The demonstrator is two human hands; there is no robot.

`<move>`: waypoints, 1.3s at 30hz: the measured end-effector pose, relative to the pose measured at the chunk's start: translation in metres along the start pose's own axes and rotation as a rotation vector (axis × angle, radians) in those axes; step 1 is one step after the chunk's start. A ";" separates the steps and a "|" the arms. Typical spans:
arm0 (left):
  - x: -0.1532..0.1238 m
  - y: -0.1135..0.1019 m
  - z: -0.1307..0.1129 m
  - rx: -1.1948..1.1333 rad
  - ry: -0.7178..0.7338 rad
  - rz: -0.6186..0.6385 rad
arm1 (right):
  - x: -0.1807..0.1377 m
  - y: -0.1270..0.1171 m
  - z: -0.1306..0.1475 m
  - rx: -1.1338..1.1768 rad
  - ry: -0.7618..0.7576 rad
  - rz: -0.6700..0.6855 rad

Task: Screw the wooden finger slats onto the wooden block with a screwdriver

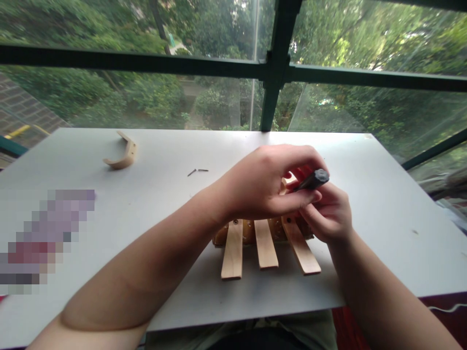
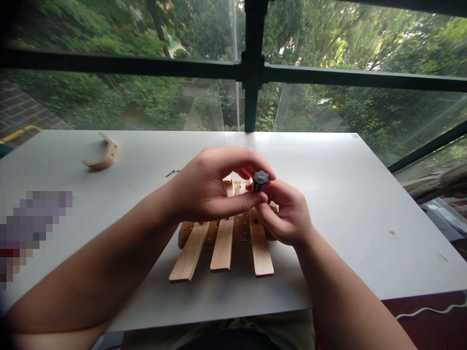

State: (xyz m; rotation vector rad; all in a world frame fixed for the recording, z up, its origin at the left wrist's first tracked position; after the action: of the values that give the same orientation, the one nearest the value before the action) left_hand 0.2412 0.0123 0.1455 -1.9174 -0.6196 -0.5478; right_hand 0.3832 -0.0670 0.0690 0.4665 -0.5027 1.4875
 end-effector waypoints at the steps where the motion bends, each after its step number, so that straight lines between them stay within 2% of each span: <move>1: 0.000 0.000 0.001 0.002 0.005 0.000 | 0.000 0.000 0.000 -0.003 0.001 -0.002; 8: -0.003 -0.002 0.011 0.118 -0.031 -0.026 | -0.002 0.000 -0.003 0.046 0.018 -0.011; 12: -0.002 -0.003 0.010 0.156 -0.047 -0.025 | -0.001 0.000 -0.002 0.014 0.005 -0.012; 20: 0.000 -0.004 0.004 0.155 -0.051 0.016 | -0.002 -0.001 -0.006 0.025 0.011 -0.041; 39: 0.000 -0.003 0.003 0.137 -0.045 -0.003 | 0.000 0.000 -0.001 0.060 0.016 -0.011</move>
State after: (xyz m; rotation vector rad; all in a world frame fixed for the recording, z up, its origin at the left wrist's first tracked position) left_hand 0.2394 0.0165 0.1461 -1.8041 -0.6716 -0.4531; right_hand 0.3835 -0.0664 0.0682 0.5033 -0.4430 1.4976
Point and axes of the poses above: each hand's wrist, its own x-axis towards the middle knuckle, its own y-axis out of the palm, z = x × y, the point moved 4 cm from there along x, towards the middle knuckle, and after that the axes turned 14 degrees about x, right-handed, at the moved point
